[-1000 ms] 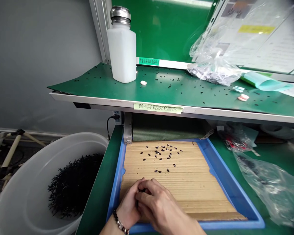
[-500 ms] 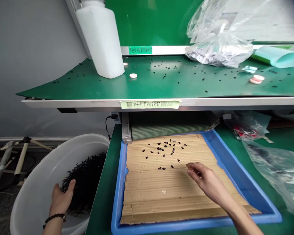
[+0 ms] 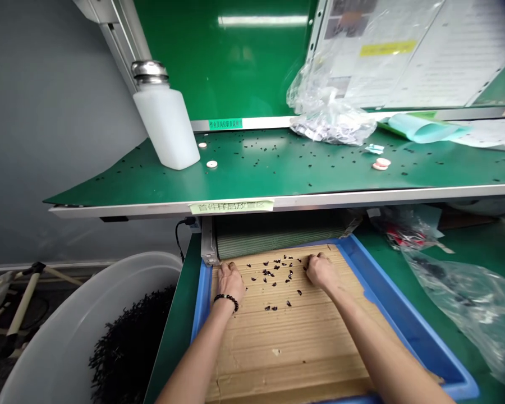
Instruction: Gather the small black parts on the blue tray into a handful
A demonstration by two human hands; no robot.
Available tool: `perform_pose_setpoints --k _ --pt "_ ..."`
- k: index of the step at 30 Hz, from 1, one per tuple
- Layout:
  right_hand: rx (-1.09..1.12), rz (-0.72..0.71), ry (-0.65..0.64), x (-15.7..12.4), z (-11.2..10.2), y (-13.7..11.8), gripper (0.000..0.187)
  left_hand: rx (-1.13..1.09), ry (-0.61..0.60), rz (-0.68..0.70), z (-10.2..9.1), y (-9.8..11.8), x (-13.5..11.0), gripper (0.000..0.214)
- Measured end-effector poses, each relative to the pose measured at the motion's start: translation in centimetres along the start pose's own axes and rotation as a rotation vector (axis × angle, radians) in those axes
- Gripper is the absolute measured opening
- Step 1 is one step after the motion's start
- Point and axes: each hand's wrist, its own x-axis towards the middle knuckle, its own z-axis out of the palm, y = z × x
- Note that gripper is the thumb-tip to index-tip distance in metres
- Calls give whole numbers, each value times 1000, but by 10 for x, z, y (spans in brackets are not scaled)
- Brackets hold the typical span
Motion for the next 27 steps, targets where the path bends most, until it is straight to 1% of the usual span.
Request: perform_pose_setpoints --k 1,2,5,6,7,8,10,12,13,14,16,18,19,21,24,26,27 --pt "7 -22 7 -2 2 -6 37 7 8 -2 8 4 5 50" --pt "21 -62 7 -5 4 -11 37 -22 3 36 15 7 8 47" --pt "88 -223 -18 -12 10 -23 43 -232 -50 283 27 19 6 43" --pt "108 -255 -16 -11 11 -25 46 -303 -54 348 30 23 5 43" --pt "122 -261 -4 -9 11 -27 49 -349 -43 382 31 27 5 43" --pt "128 -247 15 -4 11 -28 51 -361 -19 381 32 31 6 44" --pt "122 -194 51 7 11 -30 49 -288 27 318 34 38 11 45" --pt "111 -172 67 17 10 -34 45 -190 37 258 34 42 17 46" --pt "108 -183 69 19 10 -37 43 -164 29 252 35 43 19 47" --pt "111 -212 64 19 11 -41 41 -160 12 267 35 44 20 47" --pt "132 -311 38 14 11 -47 40 -191 -42 357 35 45 20 47" --pt "165 -411 17 7 12 -51 41 -264 -79 455 35 44 19 48" --pt "179 -438 18 5 13 -53 43 -301 -81 475 34 45 20 49" --pt "189 -432 37 4 13 -56 46 -318 -74 448 33 48 21 53" --pt "173 -405 28 7 13 -62 42 -178 -111 372 30 56 23 50" --pt "167 -436 -7 2 13 -63 37 -129 -152 389 27 59 19 44" --pt "172 -461 -27 -3 12 -62 36 -144 -172 419 26 58 15 41"
